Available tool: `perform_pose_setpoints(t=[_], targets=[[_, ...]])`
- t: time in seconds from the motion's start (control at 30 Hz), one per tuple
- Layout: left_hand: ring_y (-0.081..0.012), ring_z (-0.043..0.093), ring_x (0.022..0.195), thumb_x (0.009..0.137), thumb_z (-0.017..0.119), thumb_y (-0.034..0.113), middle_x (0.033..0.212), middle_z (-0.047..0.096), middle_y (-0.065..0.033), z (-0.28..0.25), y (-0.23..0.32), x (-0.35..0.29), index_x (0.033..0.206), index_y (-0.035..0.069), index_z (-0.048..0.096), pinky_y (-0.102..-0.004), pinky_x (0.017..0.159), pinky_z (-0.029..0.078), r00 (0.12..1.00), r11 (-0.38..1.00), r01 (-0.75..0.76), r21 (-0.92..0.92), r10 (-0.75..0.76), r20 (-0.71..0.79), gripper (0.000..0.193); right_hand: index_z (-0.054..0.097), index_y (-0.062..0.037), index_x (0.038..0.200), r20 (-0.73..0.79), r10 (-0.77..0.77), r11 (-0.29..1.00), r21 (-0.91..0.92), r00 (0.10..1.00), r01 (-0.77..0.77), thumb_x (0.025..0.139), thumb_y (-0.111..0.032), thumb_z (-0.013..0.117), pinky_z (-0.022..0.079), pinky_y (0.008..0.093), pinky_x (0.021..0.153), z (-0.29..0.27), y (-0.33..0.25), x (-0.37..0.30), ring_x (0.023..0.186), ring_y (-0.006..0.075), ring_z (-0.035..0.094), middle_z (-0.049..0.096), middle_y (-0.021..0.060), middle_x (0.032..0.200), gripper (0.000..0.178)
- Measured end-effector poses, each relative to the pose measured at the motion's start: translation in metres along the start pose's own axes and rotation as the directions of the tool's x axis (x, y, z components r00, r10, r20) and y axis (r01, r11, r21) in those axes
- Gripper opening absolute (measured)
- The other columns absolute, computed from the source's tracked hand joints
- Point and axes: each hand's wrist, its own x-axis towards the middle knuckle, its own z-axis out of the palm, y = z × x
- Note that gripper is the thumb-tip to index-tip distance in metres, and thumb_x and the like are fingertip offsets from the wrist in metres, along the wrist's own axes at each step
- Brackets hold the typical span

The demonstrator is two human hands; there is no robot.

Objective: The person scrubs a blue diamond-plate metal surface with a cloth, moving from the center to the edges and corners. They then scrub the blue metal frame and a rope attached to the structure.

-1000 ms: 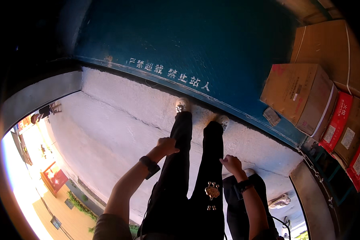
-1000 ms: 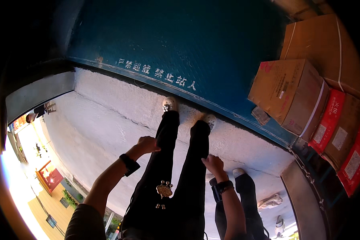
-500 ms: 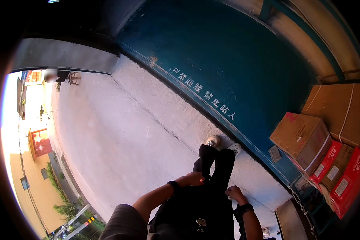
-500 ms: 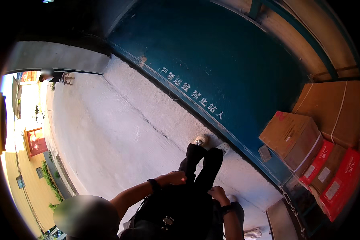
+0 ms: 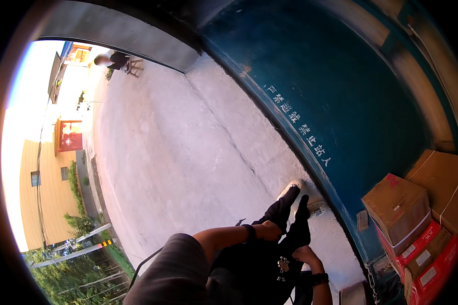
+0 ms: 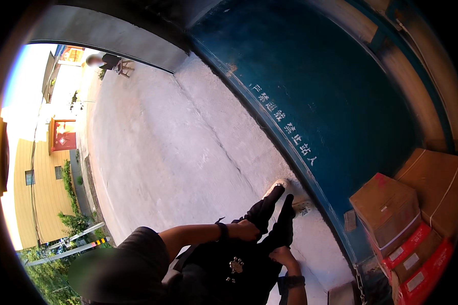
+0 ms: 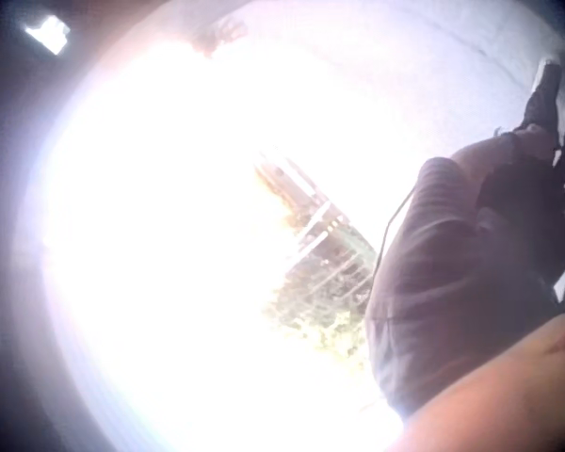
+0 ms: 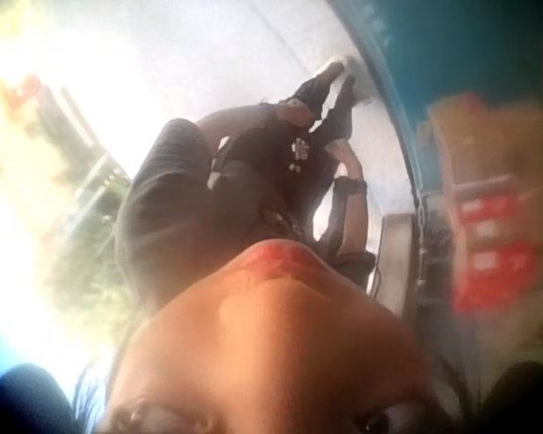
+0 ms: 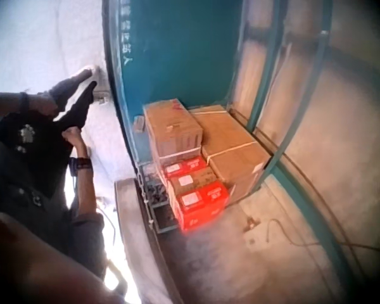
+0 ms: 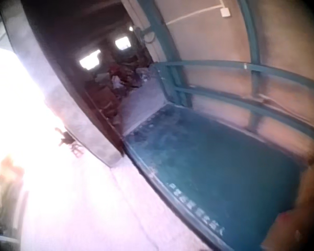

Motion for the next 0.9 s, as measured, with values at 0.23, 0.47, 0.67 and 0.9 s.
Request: perform_pose_setpoints(t=[0.23,0.47,0.67,0.9], targets=[[-0.0292,0.066,0.083,0.066,0.075,0.039,0.084,0.068,-0.0122,-0.016,0.027,-0.011,0.083,0.002,0.068,-0.0385,0.066,0.052,0.988,0.987,0.151,0.045,-0.150,-0.041,0.041,0.057,0.0009,0.058,-0.052,0.099,0.995,-0.006,0.994,-0.100,0.071,-0.012,0.063,0.044,0.0286,0.049,-0.009,0.019,-0.026,0.049,0.0155,0.054,0.056,0.0081,0.054,0.020],[-0.0288,0.066,0.078,0.067,0.071,0.036,0.079,0.068,-0.0124,0.019,0.072,0.028,0.080,0.004,0.069,-0.0389,0.064,0.052,0.982,0.977,0.119,0.177,-0.142,0.123,0.035,0.061,0.0026,0.061,-0.061,0.027,0.994,-0.102,0.998,-0.033,0.069,-0.020,0.063,0.047,0.0311,0.054,-0.021,0.093,-0.053,0.051,0.0184,0.058,0.060,0.0091,0.057,0.024],[-0.0321,0.065,0.076,0.068,0.063,0.025,0.077,0.067,-0.0146,0.071,0.152,0.067,0.075,0.004,0.068,-0.0412,0.065,0.052,0.999,0.986,-0.025,0.167,0.019,0.038,0.023,0.063,0.0011,0.063,-0.166,-0.082,0.997,-0.023,0.983,0.080,0.071,-0.019,0.064,0.047,0.0283,0.053,-0.028,0.202,-0.102,0.052,0.0162,0.058,0.060,0.0073,0.057,0.022],[-0.0312,0.063,0.084,0.074,0.065,0.028,0.082,0.065,-0.0116,0.065,0.210,0.086,0.086,0.006,0.064,-0.0416,0.070,0.050,0.993,0.990,-0.115,0.085,0.115,-0.005,0.025,0.059,0.0004,0.056,-0.185,0.105,0.987,0.140,0.977,-0.079,0.071,-0.015,0.060,0.046,0.0277,0.050,-0.019,0.249,-0.108,0.051,0.0148,0.058,0.059,0.0069,0.054,0.022]])
